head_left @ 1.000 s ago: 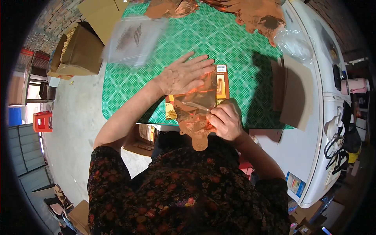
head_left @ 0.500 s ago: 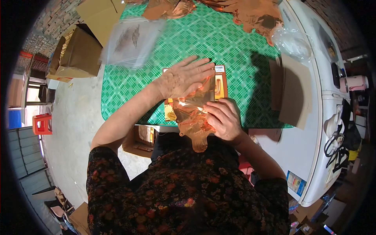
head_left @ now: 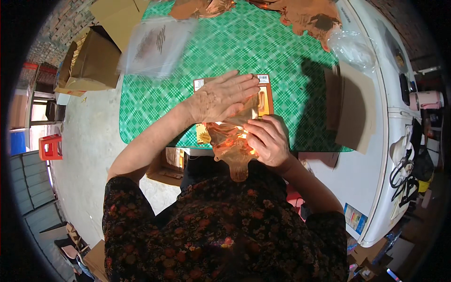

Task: The person wraps products by hand using packaging paper and plastic film, securing them with cardboard backing.

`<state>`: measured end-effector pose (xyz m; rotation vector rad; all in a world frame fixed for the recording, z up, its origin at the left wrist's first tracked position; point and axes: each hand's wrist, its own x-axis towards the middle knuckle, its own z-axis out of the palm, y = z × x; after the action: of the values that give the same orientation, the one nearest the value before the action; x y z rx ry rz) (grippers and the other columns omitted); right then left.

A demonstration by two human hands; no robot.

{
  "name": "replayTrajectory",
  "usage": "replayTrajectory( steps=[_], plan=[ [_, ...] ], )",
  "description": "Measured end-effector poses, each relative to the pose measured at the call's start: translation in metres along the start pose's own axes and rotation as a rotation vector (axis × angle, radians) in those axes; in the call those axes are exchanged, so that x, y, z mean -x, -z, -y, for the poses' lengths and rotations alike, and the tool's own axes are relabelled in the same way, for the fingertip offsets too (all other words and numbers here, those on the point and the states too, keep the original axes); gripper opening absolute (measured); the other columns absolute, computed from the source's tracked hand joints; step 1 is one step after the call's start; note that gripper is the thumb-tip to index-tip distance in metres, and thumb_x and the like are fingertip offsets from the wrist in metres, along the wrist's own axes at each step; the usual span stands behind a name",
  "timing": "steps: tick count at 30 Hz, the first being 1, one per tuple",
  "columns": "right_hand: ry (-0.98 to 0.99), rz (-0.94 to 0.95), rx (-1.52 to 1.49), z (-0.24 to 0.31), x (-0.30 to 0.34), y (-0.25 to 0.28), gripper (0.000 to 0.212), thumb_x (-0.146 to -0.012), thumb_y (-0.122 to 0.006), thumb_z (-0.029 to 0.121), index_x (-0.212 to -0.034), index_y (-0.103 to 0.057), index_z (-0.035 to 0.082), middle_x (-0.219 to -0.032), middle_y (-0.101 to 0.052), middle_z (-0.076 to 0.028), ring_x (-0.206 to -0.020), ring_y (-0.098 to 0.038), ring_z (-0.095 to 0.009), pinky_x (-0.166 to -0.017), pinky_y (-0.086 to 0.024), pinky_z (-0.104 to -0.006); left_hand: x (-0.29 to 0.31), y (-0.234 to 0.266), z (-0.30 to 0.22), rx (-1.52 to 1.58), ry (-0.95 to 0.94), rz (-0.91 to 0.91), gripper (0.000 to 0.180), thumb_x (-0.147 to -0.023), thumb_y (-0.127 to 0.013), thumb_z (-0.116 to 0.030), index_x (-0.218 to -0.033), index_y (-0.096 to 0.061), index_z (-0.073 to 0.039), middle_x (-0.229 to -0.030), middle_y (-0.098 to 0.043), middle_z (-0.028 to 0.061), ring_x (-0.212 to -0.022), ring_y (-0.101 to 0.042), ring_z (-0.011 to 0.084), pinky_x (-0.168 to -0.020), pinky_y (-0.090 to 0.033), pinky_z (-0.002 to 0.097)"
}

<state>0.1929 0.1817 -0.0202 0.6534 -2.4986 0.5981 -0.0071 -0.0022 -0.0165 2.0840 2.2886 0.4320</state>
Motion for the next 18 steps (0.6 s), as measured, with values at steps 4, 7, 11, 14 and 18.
replayTrajectory(
  steps=[4,7,11,14,18],
  plan=[
    [-0.024,0.015,0.0,0.001,-0.004,0.001,0.012,-0.079,-0.073,0.004,-0.091,-0.07,0.004,-0.119,-0.073,-0.009,-0.118,-0.068,-0.027,-0.106,-0.05,-0.0515,-0.001,0.0,0.003,-0.047,-0.006,0.013,0.06,-0.111,-0.042,-0.039,-0.166,-0.038,-0.015,-0.174,-0.032,0.0049,-0.162,-0.026,0.0238,-0.134,-0.015,0.0494],
    [-0.033,0.022,-0.02,-0.002,-0.003,0.001,0.014,-0.078,-0.074,0.005,-0.092,-0.07,0.003,-0.118,-0.073,-0.008,-0.118,-0.068,-0.027,-0.107,-0.049,-0.0511,0.0,-0.002,0.004,-0.041,0.003,0.001,0.061,-0.112,-0.038,-0.043,-0.166,-0.038,-0.016,-0.174,-0.032,0.0046,-0.162,-0.025,0.0238,-0.135,-0.014,0.0489],
    [-0.016,0.02,-0.055,0.001,0.007,0.005,0.018,-0.079,-0.074,0.005,-0.097,-0.073,0.003,-0.115,-0.074,-0.009,-0.115,-0.069,-0.028,-0.106,-0.05,-0.052,0.0,-0.003,0.006,-0.068,-0.008,0.009,0.061,-0.112,-0.039,-0.045,-0.167,-0.037,-0.019,-0.175,-0.03,0.0055,-0.162,-0.025,0.0244,-0.134,-0.015,0.0494],
    [0.032,0.005,-0.059,0.006,0.021,0.012,0.019,-0.079,-0.074,0.004,-0.098,-0.074,0.003,-0.116,-0.074,-0.01,-0.111,-0.07,-0.028,-0.103,-0.052,-0.0527,-0.001,-0.003,0.004,-0.056,-0.009,0.014,0.061,-0.11,-0.044,-0.044,-0.166,-0.038,-0.02,-0.175,-0.029,0.0077,-0.162,-0.025,0.0267,-0.134,-0.017,0.0505],
    [0.075,0.077,-0.138,0.014,0.022,0.032,0.017,-0.082,-0.072,0.001,-0.099,-0.074,0.002,-0.106,-0.073,-0.01,-0.104,-0.071,-0.028,-0.098,-0.056,-0.0506,-0.003,-0.002,0.004,-0.032,-0.023,0.012,0.061,-0.109,-0.048,-0.044,-0.165,-0.038,-0.021,-0.175,-0.029,0.0092,-0.162,-0.025,0.0286,-0.134,-0.017,0.0514]
  ],
)
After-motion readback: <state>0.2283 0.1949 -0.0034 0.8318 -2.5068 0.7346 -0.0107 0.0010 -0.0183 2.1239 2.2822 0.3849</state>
